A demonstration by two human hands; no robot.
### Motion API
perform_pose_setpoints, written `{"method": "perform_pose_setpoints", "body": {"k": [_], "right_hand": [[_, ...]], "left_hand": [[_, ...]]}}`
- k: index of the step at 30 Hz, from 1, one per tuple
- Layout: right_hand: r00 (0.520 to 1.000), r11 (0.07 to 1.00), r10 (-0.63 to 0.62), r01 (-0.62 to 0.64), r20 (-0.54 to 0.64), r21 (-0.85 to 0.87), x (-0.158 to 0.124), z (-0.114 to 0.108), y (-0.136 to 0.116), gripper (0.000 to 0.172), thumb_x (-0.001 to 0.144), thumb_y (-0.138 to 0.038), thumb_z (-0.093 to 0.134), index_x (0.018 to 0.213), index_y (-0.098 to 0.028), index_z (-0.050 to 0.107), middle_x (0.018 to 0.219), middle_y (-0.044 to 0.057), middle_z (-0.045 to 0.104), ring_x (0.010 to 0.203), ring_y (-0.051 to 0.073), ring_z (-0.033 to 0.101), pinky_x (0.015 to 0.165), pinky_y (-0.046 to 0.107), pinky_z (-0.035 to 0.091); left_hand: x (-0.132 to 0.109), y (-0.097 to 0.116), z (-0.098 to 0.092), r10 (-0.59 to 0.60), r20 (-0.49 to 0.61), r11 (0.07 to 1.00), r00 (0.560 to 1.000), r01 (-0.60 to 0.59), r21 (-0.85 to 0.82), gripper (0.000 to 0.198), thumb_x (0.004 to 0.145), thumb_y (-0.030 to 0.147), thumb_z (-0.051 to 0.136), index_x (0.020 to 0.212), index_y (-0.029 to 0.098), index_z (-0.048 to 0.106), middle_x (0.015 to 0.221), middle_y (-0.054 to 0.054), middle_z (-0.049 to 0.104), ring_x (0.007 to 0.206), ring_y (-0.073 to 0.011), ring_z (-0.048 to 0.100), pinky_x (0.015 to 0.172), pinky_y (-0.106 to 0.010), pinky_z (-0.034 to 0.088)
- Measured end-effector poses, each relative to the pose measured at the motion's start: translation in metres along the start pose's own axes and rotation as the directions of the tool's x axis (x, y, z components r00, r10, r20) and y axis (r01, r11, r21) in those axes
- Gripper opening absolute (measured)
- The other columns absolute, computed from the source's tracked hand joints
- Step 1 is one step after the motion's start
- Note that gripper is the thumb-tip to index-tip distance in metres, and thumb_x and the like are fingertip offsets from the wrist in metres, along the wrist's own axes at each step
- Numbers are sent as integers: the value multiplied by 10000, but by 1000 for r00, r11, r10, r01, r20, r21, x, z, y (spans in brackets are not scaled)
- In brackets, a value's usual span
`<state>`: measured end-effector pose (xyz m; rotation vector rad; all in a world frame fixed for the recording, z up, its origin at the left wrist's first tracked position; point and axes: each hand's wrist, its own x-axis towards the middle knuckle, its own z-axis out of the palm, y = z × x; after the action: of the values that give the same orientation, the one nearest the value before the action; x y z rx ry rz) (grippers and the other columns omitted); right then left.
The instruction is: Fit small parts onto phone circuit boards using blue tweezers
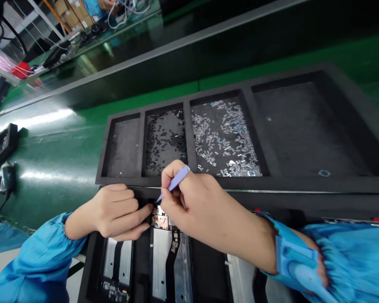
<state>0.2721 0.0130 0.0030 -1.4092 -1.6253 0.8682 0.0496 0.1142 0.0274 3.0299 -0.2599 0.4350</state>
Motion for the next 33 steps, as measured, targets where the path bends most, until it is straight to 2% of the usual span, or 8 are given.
{"method": "perform_pose_setpoints", "body": {"k": [9, 14, 17, 19, 22, 25, 29, 33], "right_hand": [[995, 995, -93, 94, 20, -45, -4, -1, 0, 111, 928, -166, 524, 906, -249, 454, 609, -70, 522, 416, 87, 458, 443, 260, 333], [990, 990, -126, 129, 56, -54, -6, -3, -4, 60, 958, -187, 510, 924, -234, 494, 605, -74, 511, 402, 80, 410, 451, 266, 328], [997, 998, -69, 69, 30, -3, -6, -5, -6, 74, 967, -213, 510, 904, -232, 543, 613, -57, 555, 437, 92, 462, 472, 264, 361], [995, 992, 76, -69, -61, 108, -4, -6, -6, 111, 967, -278, 535, 868, -237, 563, 599, -46, 564, 443, 102, 476, 451, 260, 365], [922, 865, 363, -278, -137, 419, 4, -11, -6, 216, 932, -419, 604, 821, -238, 565, 578, -23, 564, 449, 122, 490, 418, 260, 360], [839, 650, 540, -364, -68, 668, 14, -17, -7, 304, 819, -493, 719, 788, -233, 565, 579, -7, 552, 468, 134, 506, 417, 253, 350], [796, 497, 605, -415, 39, 762, 19, -22, -11, 399, 720, -495, 801, 673, -219, 518, 550, -19, 495, 456, 104, 434, 425, 237, 306], [802, 469, 593, -423, 79, 776, 17, -34, -17, 357, 757, -478, 796, 698, -199, 583, 623, -4, 523, 512, 104, 441, 453, 241, 360]], "left_hand": [[1, 0, 0, -10, 19, 1000, 1000, 10, -2, 225, 938, 270, 615, 1023, 85, 711, 632, 37, 529, 552, -135, 471, 468, -316, 326], [3, 1, 1, -37, 34, 999, 999, 38, -20, 225, 968, 267, 547, 1013, 107, 698, 634, 39, 530, 554, -135, 476, 483, -324, 323], [5, 3, 1, -74, 59, 995, 996, 77, -55, 228, 973, 261, 523, 1000, 114, 695, 633, 30, 539, 555, -147, 472, 497, -340, 319], [6, 3, 0, -106, 77, 989, 991, 113, -94, 233, 973, 260, 516, 1011, 114, 694, 633, 26, 545, 559, -156, 472, 511, -346, 325], [6, 2, 0, -127, 72, 980, 989, 136, -143, 238, 975, 253, 508, 1035, 113, 692, 621, 30, 543, 553, -159, 466, 522, -346, 327], [5, 1, 0, -117, 45, 979, 992, 123, -163, 243, 976, 246, 517, 1058, 95, 689, 608, 33, 537, 547, -153, 465, 524, -339, 330], [6, 5, 1, -118, 64, 987, 991, 124, -100, 285, 983, 254, 498, 1099, 70, 682, 620, 23, 545, 548, -162, 471, 515, -344, 330], [4, 10, 1, -124, 41, 991, 991, 126, -45, 283, 970, 241, 506, 1095, 55, 680, 620, 12, 543, 542, -172, 476, 510, -352, 340]]}}
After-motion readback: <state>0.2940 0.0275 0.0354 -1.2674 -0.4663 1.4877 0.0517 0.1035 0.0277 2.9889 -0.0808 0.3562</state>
